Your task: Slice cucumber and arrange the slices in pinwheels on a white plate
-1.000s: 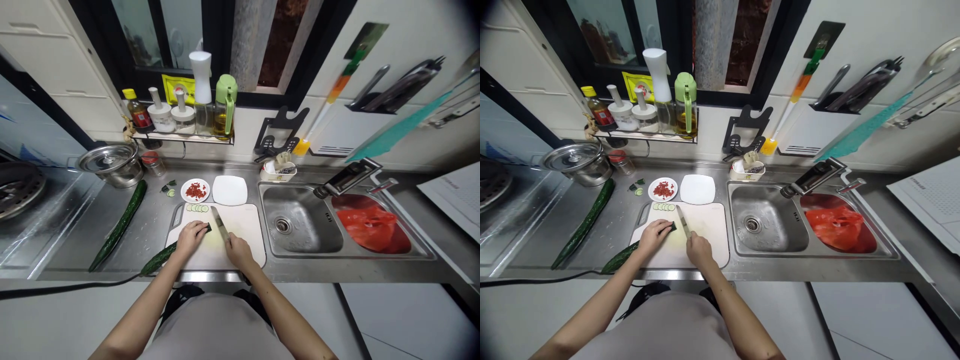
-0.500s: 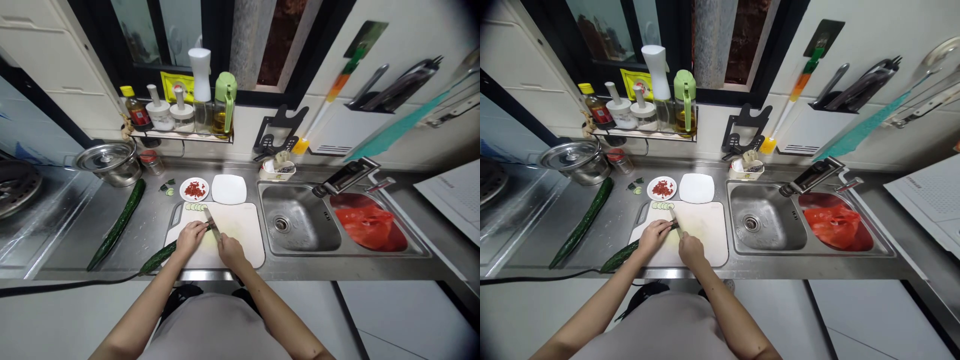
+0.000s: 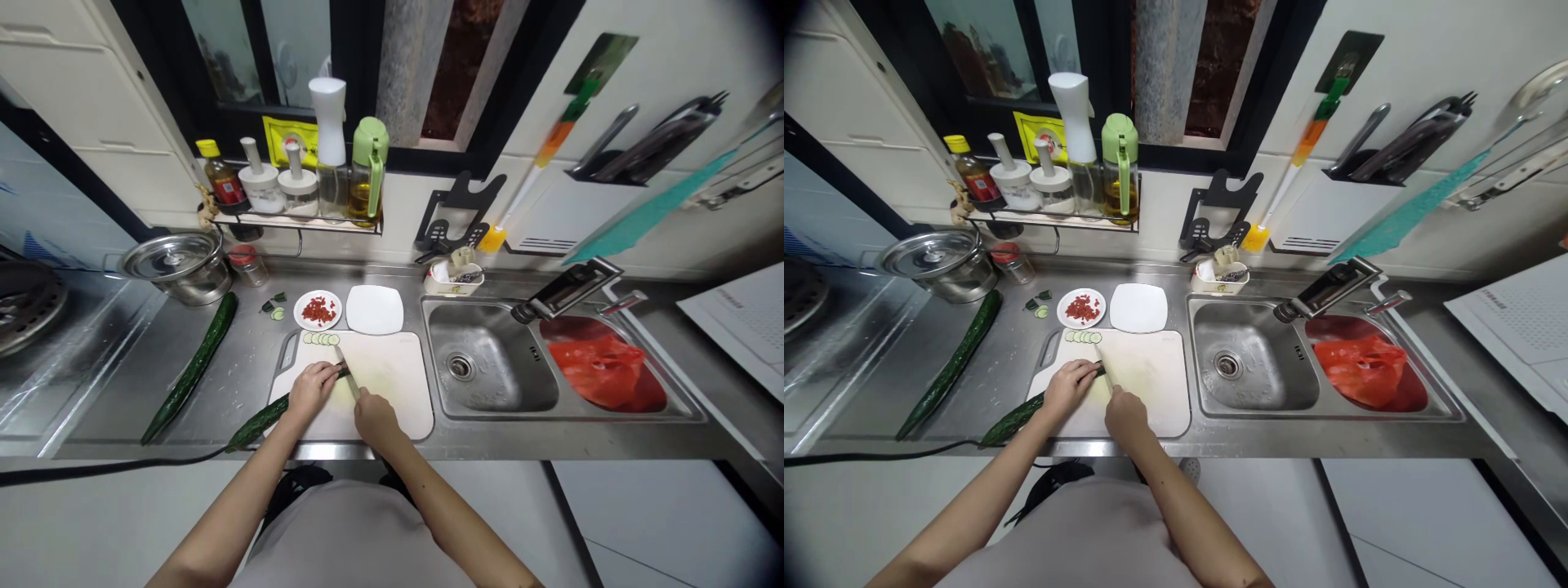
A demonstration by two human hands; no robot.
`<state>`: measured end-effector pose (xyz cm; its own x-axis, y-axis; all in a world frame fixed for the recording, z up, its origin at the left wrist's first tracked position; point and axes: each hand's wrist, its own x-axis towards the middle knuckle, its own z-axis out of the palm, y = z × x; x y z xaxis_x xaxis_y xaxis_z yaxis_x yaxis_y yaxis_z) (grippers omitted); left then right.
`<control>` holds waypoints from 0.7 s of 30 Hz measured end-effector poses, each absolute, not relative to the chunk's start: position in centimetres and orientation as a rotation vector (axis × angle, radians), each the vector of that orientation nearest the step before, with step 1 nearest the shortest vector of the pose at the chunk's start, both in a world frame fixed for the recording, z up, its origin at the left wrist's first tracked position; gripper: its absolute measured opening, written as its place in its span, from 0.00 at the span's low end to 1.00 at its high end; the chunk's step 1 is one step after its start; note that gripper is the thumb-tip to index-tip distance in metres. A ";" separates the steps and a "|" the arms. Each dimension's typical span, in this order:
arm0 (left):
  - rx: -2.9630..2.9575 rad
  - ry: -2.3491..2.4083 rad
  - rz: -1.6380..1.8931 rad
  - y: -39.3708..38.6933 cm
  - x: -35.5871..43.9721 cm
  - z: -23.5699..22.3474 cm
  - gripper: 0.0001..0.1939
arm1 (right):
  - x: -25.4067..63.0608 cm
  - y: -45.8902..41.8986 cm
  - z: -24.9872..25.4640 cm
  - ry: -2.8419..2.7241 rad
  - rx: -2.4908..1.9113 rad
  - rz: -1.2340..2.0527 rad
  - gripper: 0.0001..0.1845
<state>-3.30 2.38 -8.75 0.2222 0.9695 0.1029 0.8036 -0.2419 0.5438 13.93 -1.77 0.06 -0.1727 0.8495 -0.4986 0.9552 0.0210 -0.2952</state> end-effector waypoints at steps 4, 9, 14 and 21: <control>2.130 1.643 0.616 2.4 -3.3 -8.8 0.15 | 14.5 -2.8 0.3 2.092 1.876 -0.868 0.15; 2.140 1.627 0.654 2.5 -3.3 -9.0 0.14 | 15.0 -3.4 0.7 2.033 1.861 -0.901 0.17; 2.184 1.595 0.747 2.6 -3.4 -9.1 0.13 | 14.8 -2.8 0.8 2.051 1.843 -0.904 0.17; 2.198 1.577 0.755 2.7 -3.4 -8.9 0.13 | 14.3 -1.7 0.3 2.091 1.842 -0.888 0.16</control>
